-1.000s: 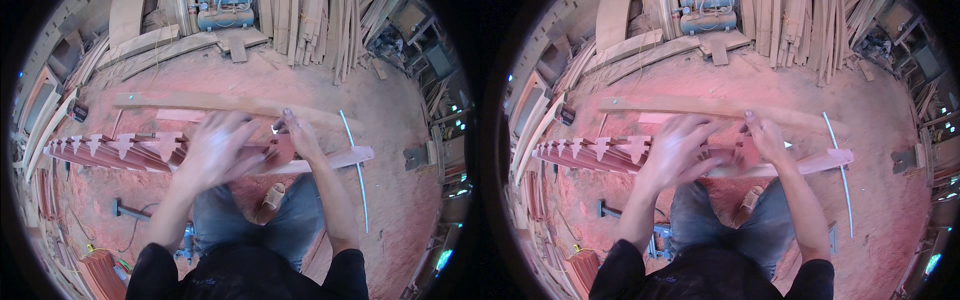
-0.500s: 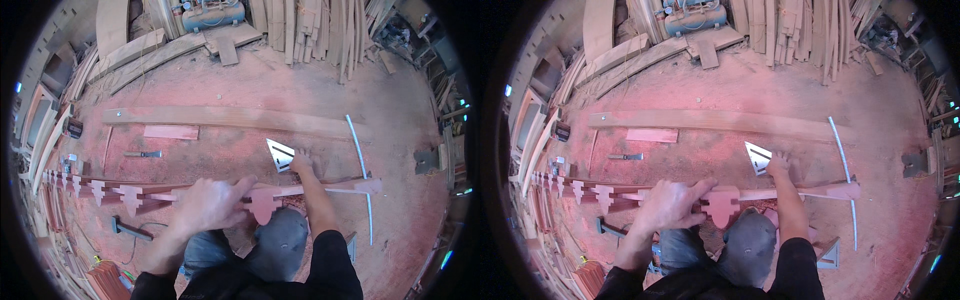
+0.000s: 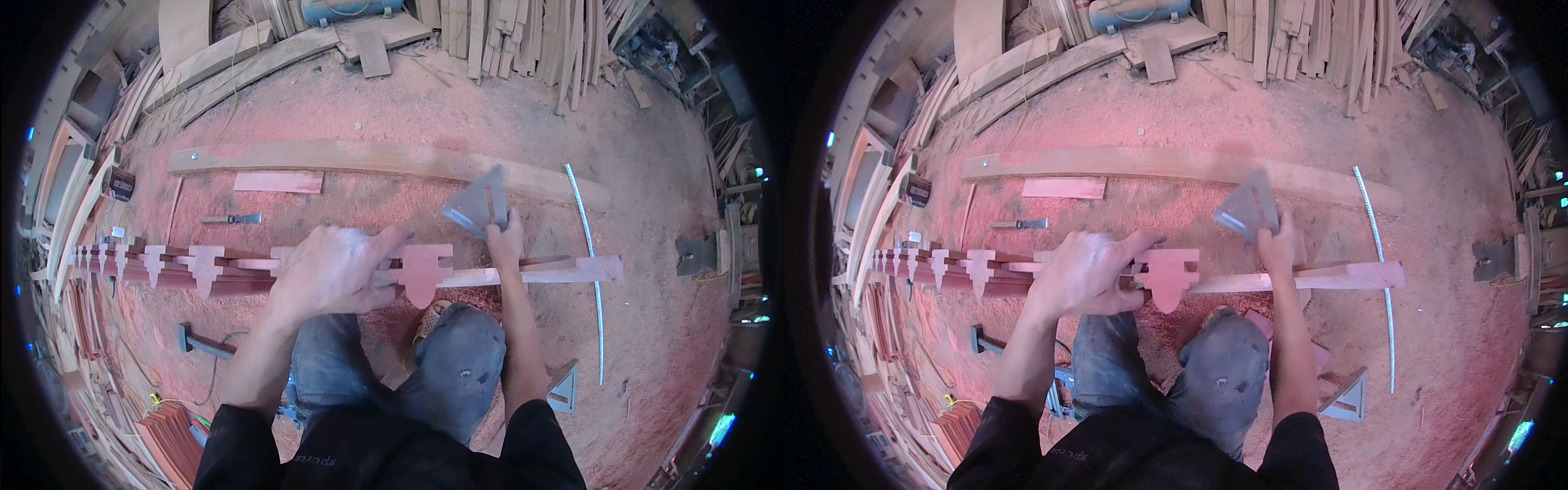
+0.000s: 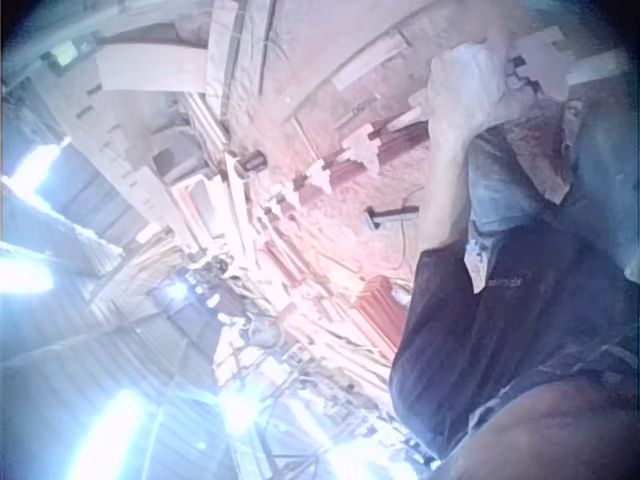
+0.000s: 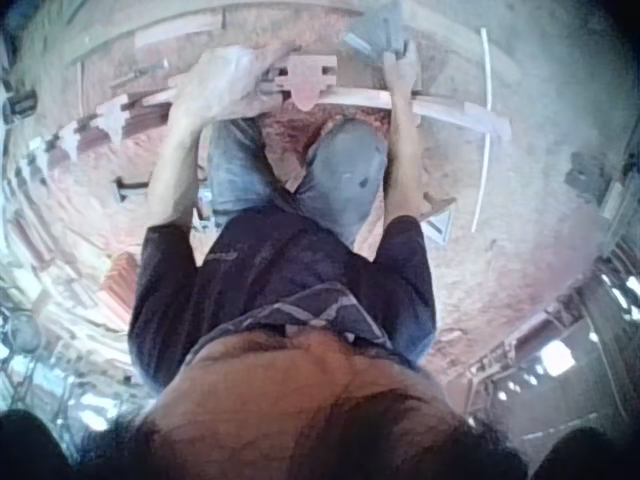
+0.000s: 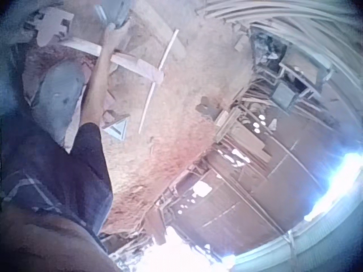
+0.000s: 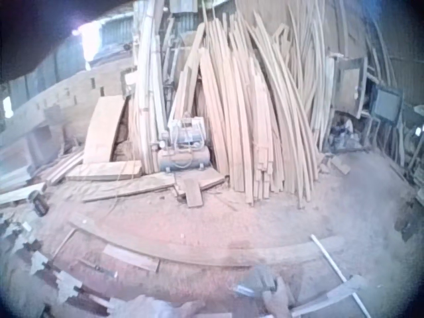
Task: The person assembles small wooden pieces into a larger structure. They use a speed square to align the pieces and a nail gun to fasten them together. The person repeatedly picks up pieces, aligns them, and nails them into place.
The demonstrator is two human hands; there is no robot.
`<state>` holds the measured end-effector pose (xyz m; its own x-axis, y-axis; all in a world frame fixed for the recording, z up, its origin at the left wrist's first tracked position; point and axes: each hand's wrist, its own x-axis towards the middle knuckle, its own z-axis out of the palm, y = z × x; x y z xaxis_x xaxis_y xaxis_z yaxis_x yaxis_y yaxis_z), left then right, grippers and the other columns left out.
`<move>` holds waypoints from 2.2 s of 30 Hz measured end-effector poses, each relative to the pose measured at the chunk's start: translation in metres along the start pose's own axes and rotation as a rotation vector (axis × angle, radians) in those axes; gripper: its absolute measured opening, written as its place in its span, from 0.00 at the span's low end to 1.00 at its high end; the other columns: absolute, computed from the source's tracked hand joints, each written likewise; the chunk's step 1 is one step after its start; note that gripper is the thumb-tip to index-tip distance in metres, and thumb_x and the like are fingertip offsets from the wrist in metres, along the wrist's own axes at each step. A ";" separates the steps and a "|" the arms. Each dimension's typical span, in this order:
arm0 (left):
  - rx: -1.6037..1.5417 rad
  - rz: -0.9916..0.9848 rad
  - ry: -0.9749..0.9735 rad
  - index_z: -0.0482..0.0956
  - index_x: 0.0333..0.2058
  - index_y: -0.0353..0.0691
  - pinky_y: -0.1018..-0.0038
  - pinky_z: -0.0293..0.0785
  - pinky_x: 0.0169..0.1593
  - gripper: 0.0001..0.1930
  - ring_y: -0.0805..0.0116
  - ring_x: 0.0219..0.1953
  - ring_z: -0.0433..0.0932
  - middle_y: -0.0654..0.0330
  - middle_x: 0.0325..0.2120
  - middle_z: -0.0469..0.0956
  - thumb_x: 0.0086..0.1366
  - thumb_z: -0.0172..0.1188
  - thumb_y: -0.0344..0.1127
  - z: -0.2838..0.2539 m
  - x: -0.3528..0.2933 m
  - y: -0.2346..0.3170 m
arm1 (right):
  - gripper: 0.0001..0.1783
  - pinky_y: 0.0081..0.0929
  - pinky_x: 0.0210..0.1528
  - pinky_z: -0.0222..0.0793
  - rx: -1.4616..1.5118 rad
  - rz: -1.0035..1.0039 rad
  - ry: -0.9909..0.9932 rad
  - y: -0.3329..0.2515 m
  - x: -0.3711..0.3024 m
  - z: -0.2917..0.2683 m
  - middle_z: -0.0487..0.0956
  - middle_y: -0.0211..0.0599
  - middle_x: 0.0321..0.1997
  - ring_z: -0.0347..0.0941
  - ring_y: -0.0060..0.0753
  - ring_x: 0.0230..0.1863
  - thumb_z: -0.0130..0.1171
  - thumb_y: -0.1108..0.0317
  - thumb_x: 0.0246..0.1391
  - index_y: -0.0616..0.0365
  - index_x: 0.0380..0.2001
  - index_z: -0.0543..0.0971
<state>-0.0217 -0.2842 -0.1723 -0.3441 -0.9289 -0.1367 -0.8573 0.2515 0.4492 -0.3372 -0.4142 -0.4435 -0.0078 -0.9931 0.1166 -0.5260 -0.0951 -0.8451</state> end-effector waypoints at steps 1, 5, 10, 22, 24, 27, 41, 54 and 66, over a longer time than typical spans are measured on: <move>-0.006 0.009 0.011 0.77 0.57 0.37 0.47 0.83 0.37 0.33 0.39 0.35 0.87 0.43 0.30 0.86 0.53 0.73 0.43 0.000 0.000 0.000 | 0.14 0.48 0.42 0.77 0.138 -0.066 0.026 -0.003 -0.013 -0.008 0.84 0.51 0.32 0.83 0.47 0.32 0.56 0.74 0.53 0.62 0.44 0.81; 0.010 0.024 0.024 0.77 0.58 0.37 0.46 0.83 0.39 0.33 0.38 0.36 0.87 0.42 0.30 0.86 0.54 0.71 0.44 0.003 -0.001 -0.001 | 0.08 0.37 0.37 0.73 0.146 -0.038 -0.161 0.001 -0.045 -0.032 0.78 0.42 0.26 0.75 0.33 0.28 0.58 0.77 0.50 0.63 0.35 0.81; -0.021 0.037 0.059 0.77 0.59 0.40 0.48 0.82 0.38 0.34 0.40 0.34 0.87 0.44 0.26 0.85 0.52 0.72 0.42 0.007 0.000 0.000 | 0.09 0.44 0.38 0.76 -0.055 -0.234 -0.341 0.003 -0.062 -0.029 0.82 0.53 0.29 0.83 0.53 0.32 0.61 0.73 0.50 0.60 0.37 0.81; 0.032 0.028 0.030 0.72 0.65 0.36 0.48 0.83 0.42 0.40 0.38 0.37 0.87 0.41 0.29 0.86 0.55 0.73 0.44 0.010 -0.004 -0.004 | 0.25 0.44 0.45 0.81 -0.075 -0.175 -0.535 0.015 -0.057 -0.036 0.87 0.50 0.33 0.85 0.58 0.40 0.83 0.57 0.43 0.57 0.43 0.89; 0.077 0.047 0.037 0.77 0.61 0.34 0.49 0.83 0.42 0.35 0.39 0.38 0.87 0.41 0.30 0.86 0.56 0.72 0.44 0.007 -0.005 -0.006 | 0.25 0.47 0.42 0.80 -0.138 -0.288 -0.410 0.025 -0.060 -0.029 0.86 0.49 0.31 0.84 0.58 0.37 0.86 0.53 0.41 0.58 0.37 0.89; 0.185 0.045 0.005 0.83 0.49 0.33 0.49 0.82 0.43 0.24 0.39 0.38 0.87 0.41 0.31 0.86 0.57 0.71 0.42 0.006 -0.011 -0.009 | 0.24 0.55 0.41 0.77 -0.310 -0.284 -0.367 0.036 -0.065 -0.024 0.84 0.50 0.30 0.82 0.60 0.38 0.85 0.48 0.43 0.56 0.30 0.87; 0.148 0.008 0.084 0.85 0.33 0.35 0.46 0.81 0.39 0.13 0.38 0.34 0.86 0.42 0.27 0.85 0.58 0.68 0.41 0.013 -0.017 -0.002 | 0.23 0.56 0.43 0.75 -0.280 -0.325 -0.430 0.032 -0.055 -0.024 0.83 0.51 0.30 0.81 0.63 0.38 0.82 0.45 0.44 0.54 0.28 0.87; 0.167 -0.030 0.058 0.84 0.32 0.37 0.45 0.82 0.38 0.13 0.38 0.32 0.86 0.43 0.24 0.84 0.58 0.65 0.43 0.009 -0.018 -0.001 | 0.23 0.51 0.44 0.78 -0.289 -0.354 -0.470 0.039 -0.047 -0.030 0.85 0.50 0.33 0.82 0.58 0.39 0.83 0.44 0.44 0.52 0.29 0.90; 0.173 -0.078 0.055 0.86 0.33 0.38 0.46 0.84 0.40 0.13 0.39 0.33 0.87 0.42 0.25 0.85 0.58 0.64 0.43 0.011 -0.016 0.002 | 0.22 0.48 0.40 0.76 -0.218 -0.297 -0.527 0.022 -0.043 -0.031 0.84 0.46 0.29 0.81 0.55 0.36 0.84 0.50 0.42 0.56 0.25 0.85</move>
<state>-0.0222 -0.2656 -0.1786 -0.2565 -0.9598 -0.1145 -0.9353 0.2165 0.2799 -0.3742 -0.3715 -0.4509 0.5550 -0.8318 0.0107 -0.6023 -0.4107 -0.6845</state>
